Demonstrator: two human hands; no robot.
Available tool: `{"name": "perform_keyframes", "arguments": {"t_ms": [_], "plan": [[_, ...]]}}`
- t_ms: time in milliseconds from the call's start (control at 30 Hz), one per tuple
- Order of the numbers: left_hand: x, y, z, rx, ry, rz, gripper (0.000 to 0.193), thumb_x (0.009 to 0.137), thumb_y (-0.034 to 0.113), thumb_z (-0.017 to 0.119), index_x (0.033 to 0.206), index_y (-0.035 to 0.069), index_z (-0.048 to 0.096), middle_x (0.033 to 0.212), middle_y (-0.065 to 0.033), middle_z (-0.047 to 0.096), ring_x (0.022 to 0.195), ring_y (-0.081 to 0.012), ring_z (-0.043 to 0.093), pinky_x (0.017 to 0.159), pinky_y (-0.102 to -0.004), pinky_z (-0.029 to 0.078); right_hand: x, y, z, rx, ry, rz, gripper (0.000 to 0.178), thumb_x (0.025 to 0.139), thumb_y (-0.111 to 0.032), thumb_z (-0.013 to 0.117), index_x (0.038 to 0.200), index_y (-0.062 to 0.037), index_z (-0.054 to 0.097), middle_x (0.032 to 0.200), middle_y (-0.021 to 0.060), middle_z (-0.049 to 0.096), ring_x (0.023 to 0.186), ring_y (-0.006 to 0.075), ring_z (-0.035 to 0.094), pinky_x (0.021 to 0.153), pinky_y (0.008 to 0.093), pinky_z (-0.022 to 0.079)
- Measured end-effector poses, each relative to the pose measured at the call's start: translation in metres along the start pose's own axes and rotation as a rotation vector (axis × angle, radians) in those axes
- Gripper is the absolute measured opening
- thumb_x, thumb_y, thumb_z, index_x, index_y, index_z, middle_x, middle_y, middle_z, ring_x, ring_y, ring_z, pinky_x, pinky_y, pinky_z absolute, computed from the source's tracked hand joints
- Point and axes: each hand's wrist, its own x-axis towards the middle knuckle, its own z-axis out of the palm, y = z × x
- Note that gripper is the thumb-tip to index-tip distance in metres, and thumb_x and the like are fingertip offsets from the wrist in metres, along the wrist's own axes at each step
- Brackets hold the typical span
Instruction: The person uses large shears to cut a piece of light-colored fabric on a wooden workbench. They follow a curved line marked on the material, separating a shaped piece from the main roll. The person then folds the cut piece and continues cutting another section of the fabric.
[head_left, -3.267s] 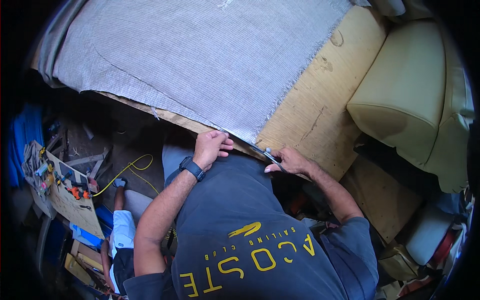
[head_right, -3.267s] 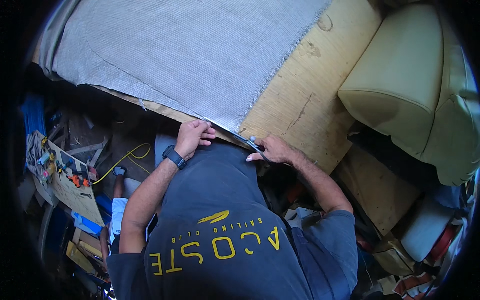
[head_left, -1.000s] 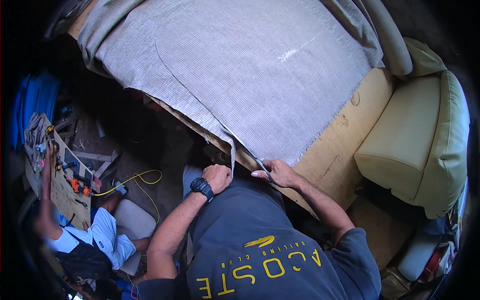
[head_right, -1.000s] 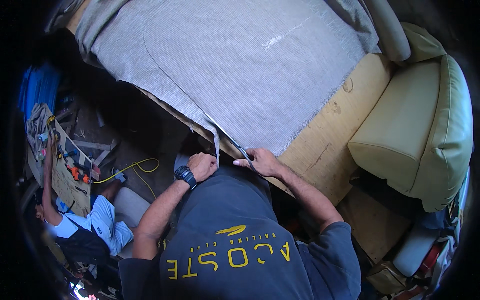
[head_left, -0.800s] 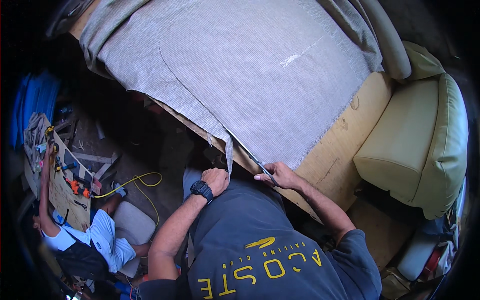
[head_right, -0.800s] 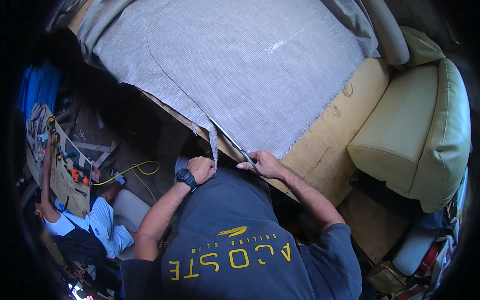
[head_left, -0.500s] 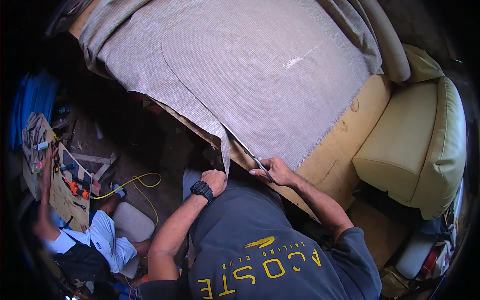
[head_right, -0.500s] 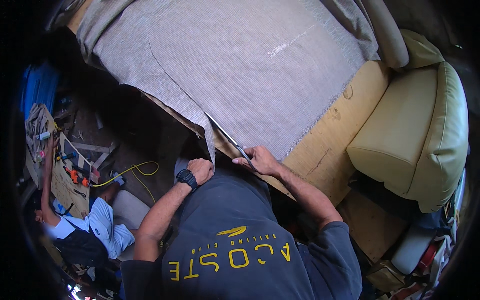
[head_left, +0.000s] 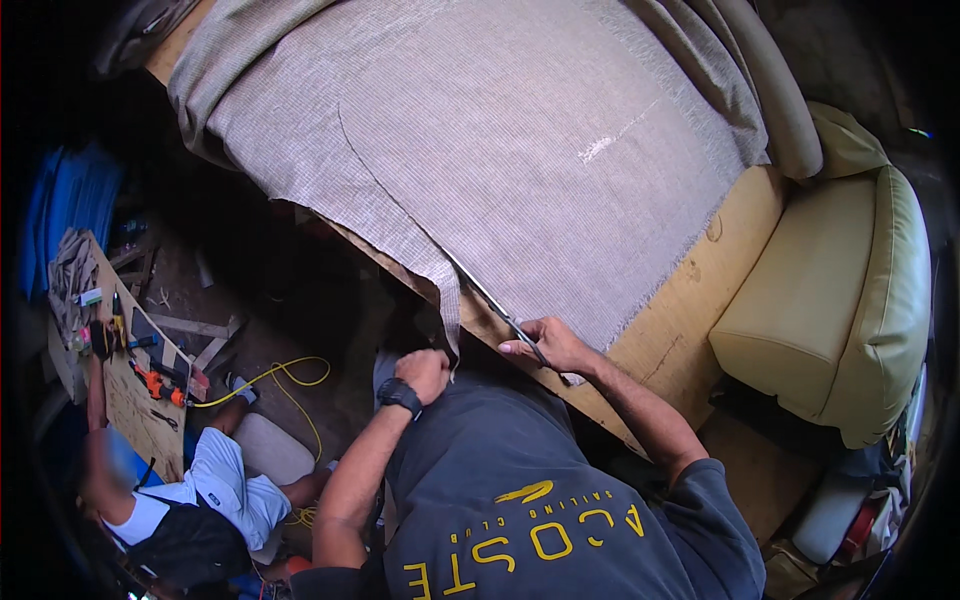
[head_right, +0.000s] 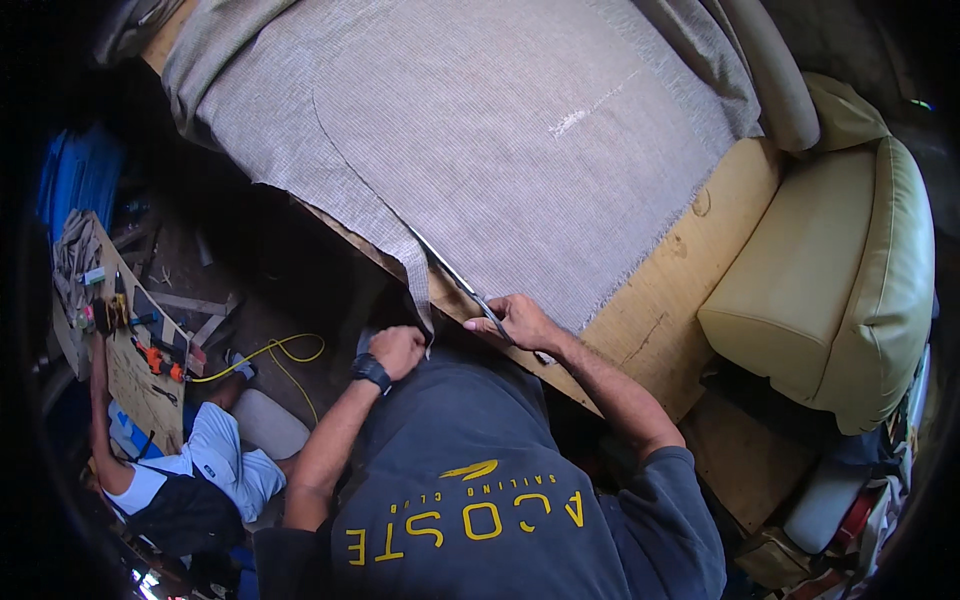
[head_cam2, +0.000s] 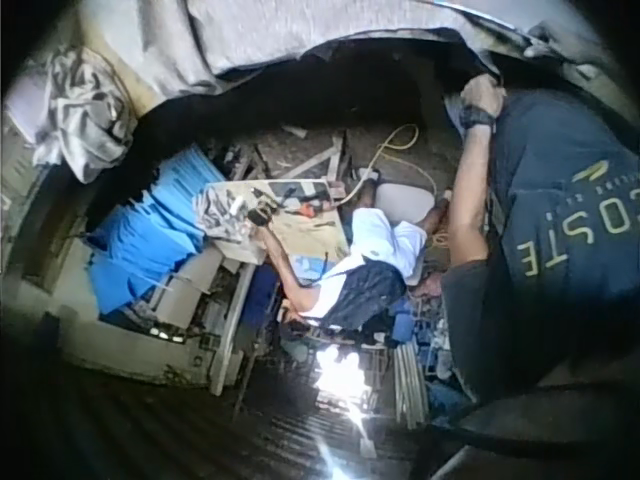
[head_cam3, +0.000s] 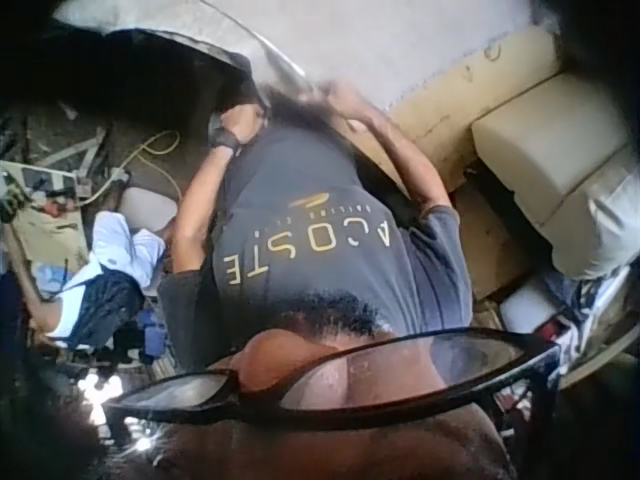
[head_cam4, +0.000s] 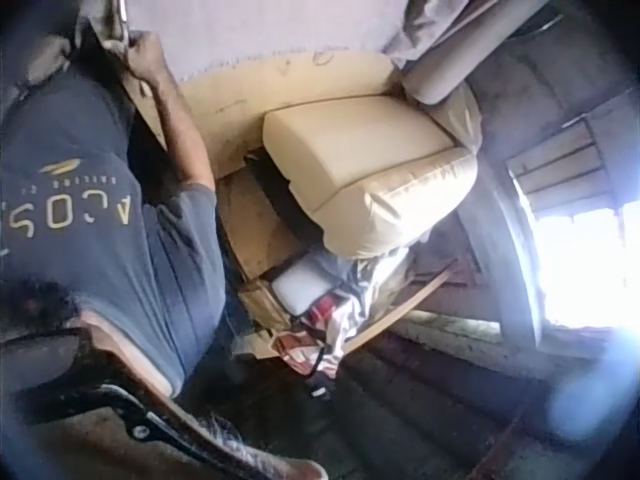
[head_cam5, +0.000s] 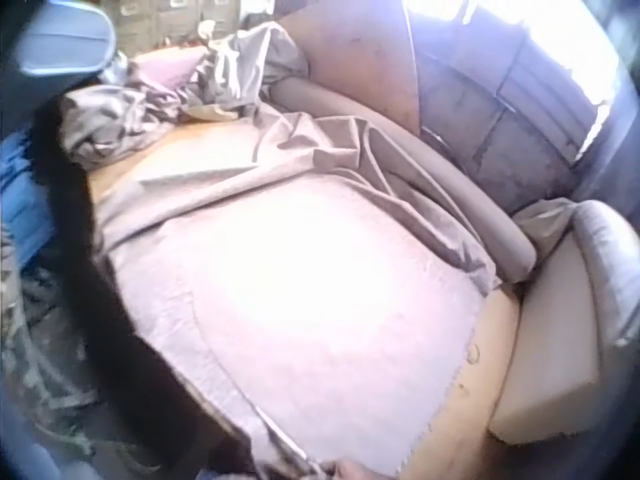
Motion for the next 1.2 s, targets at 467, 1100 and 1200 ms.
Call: {"name": "perform_keyframes", "arguments": {"t_ms": [467,1100,1200], "plan": [[0.056,0.036,-0.108,-0.949,0.356,-0.316,0.042,0.091,0.036,0.071,0.065,0.006,0.059,0.054,0.0008,0.053,0.047,-0.0062,0.048,0.044,-0.0253,0.038,0.016,-0.024,-0.006,0.009,-0.028,0.008,0.062,0.084,-0.067,0.07,0.084,-0.0044,0.071,0.062,-0.0003,0.053,0.06,0.0113,0.048,0.053,0.0325,0.034],[0.051,0.015,-0.115,-0.935,0.214,-0.209,0.037,0.093,0.03,0.07,0.067,0.005,0.059,0.056,0.0002,0.058,0.048,-0.006,0.051,0.045,-0.0241,0.039,0.049,-0.068,-0.005,0.022,0.05,-0.096,0.063,0.086,-0.062,0.071,0.069,-0.0016,0.066,0.053,-0.0002,0.049,0.053,0.0107,0.045,0.049,0.0347,0.036],[0.051,0.01,-0.116,-0.907,0.215,-0.215,0.04,0.093,0.028,0.07,0.065,0.003,0.057,0.055,-0.0013,0.057,0.048,-0.0067,0.049,0.045,-0.0267,0.038,0.062,-0.079,-0.008,-0.011,0.061,-0.091,0.063,0.085,-0.063,0.071,0.071,-0.0016,0.067,0.055,0.0002,0.052,0.054,0.0109,0.045,0.05,0.0344,0.036]]}}
